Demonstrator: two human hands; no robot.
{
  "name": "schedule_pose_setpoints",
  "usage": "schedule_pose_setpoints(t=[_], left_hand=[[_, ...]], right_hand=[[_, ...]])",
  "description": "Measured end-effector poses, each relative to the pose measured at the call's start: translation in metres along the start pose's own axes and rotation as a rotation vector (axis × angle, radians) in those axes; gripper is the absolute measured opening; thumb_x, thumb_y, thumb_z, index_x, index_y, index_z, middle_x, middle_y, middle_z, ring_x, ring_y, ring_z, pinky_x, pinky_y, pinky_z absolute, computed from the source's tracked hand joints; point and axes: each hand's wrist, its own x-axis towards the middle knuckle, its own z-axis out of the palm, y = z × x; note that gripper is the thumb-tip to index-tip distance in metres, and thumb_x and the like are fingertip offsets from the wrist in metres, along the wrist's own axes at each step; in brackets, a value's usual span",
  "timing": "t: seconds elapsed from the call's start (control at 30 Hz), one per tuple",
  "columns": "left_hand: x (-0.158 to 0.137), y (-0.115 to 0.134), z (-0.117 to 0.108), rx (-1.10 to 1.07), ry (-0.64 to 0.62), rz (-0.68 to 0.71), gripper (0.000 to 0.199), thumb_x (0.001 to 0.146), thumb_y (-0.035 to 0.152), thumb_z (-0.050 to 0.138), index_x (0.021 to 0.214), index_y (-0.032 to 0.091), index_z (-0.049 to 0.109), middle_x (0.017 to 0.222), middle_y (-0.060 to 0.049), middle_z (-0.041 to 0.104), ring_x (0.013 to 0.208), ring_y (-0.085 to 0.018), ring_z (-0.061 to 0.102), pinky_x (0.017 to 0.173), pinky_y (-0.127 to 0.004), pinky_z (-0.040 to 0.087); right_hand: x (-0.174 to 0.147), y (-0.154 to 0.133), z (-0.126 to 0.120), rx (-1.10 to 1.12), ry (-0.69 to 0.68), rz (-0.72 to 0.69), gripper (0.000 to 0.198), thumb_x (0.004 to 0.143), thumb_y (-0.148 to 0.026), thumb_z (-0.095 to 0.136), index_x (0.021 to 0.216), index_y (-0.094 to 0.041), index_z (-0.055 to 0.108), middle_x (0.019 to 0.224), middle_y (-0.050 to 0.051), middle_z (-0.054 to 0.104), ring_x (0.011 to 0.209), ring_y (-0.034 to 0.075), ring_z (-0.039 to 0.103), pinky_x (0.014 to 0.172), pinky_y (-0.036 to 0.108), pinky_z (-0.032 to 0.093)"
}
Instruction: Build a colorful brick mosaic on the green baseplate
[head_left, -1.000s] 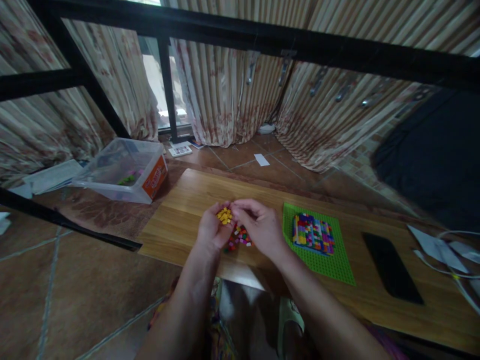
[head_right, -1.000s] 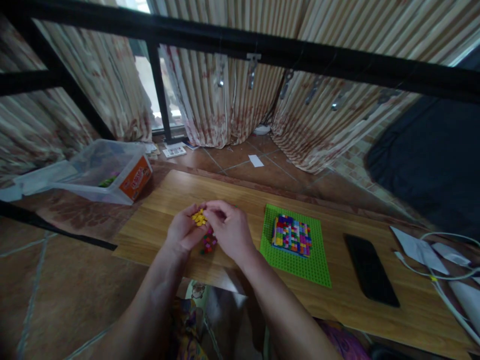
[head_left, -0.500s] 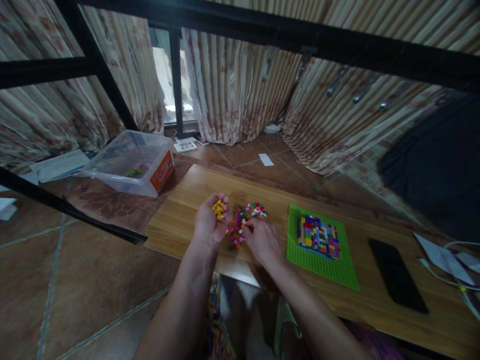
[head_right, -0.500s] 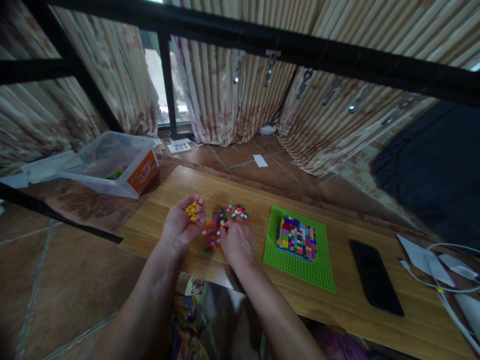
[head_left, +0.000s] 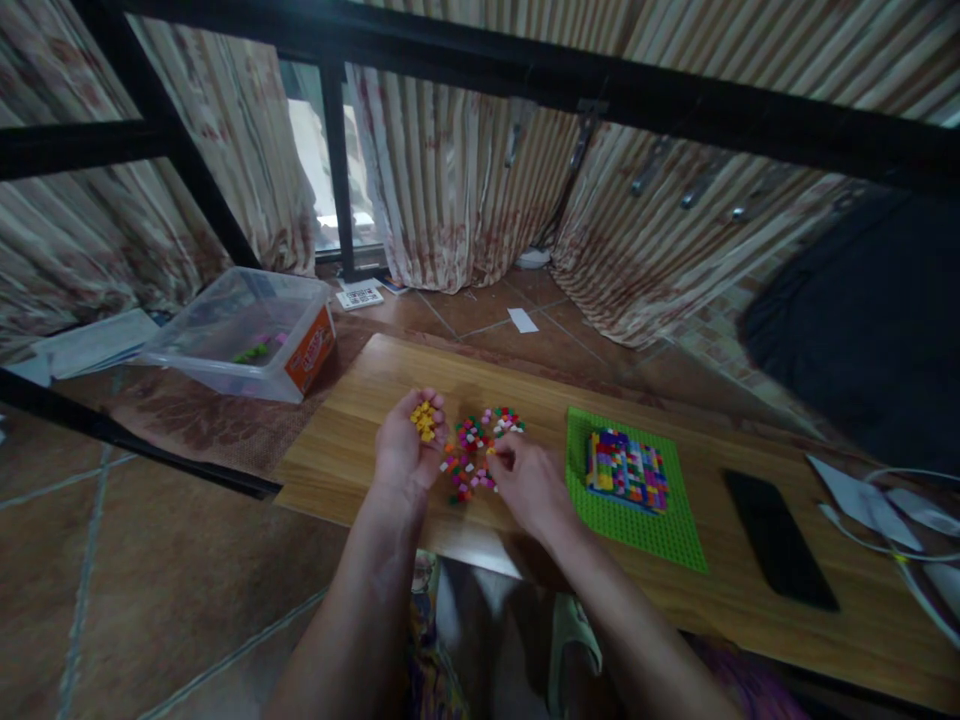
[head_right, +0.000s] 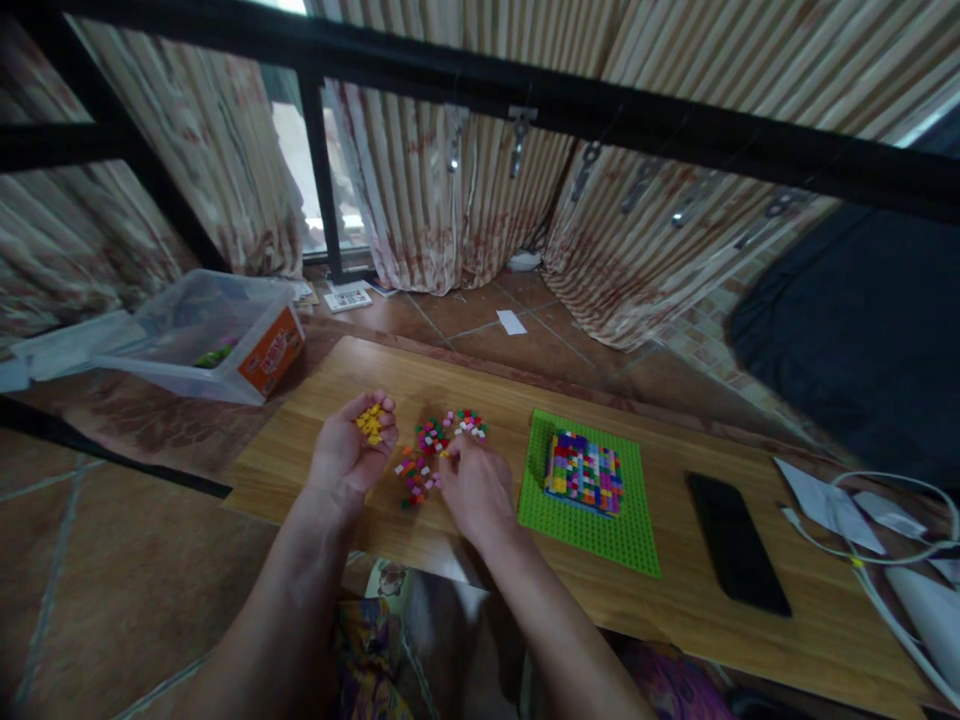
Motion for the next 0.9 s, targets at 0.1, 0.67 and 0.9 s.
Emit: schedule_pose_setpoints(t=[0.1,0.67,0.9], left_hand=[[0.000,-0.002,0.002,0.024,0.004,0.012,0.014,0.085,0.009,0.046,0.076,0.013,0.055,0.061,0.000,0.057,0.045,-0.005,0.048,0.042,-0.014,0.037],[-0.020,-0.108,0.051,0.331,-0.099,-0.270,0.013,0.085,0.015,0.052,0.077,0.010,0.061,0.064,-0.003,0.060,0.044,-0.005,0.047,0.038,-0.014,0.033],[-0.020,-0.142,0.066,0.393,-0.105,-0.319,0.011,0.083,0.013,0.052,0.076,0.010,0.060,0.064,-0.003,0.059,0.045,-0.004,0.046,0.040,-0.013,0.033]], right_hand=[[-0.012,0.026,-0.020,0.333,0.019,0.023,0.011,0.079,-0.027,0.062,0.073,-0.020,0.068,0.068,0.001,0.069,0.063,0.016,0.063,0.062,0.027,0.045],[-0.005,0.168,-0.126,1.173,0.373,0.288,0.029,0.055,-0.035,0.086,0.078,-0.022,0.074,0.070,-0.001,0.070,0.063,0.012,0.064,0.062,0.026,0.058],[-0.006,0.182,-0.109,1.148,0.305,0.349,0.032,0.054,-0.036,0.085,0.079,-0.020,0.073,0.069,0.000,0.072,0.059,0.014,0.066,0.062,0.029,0.059]])
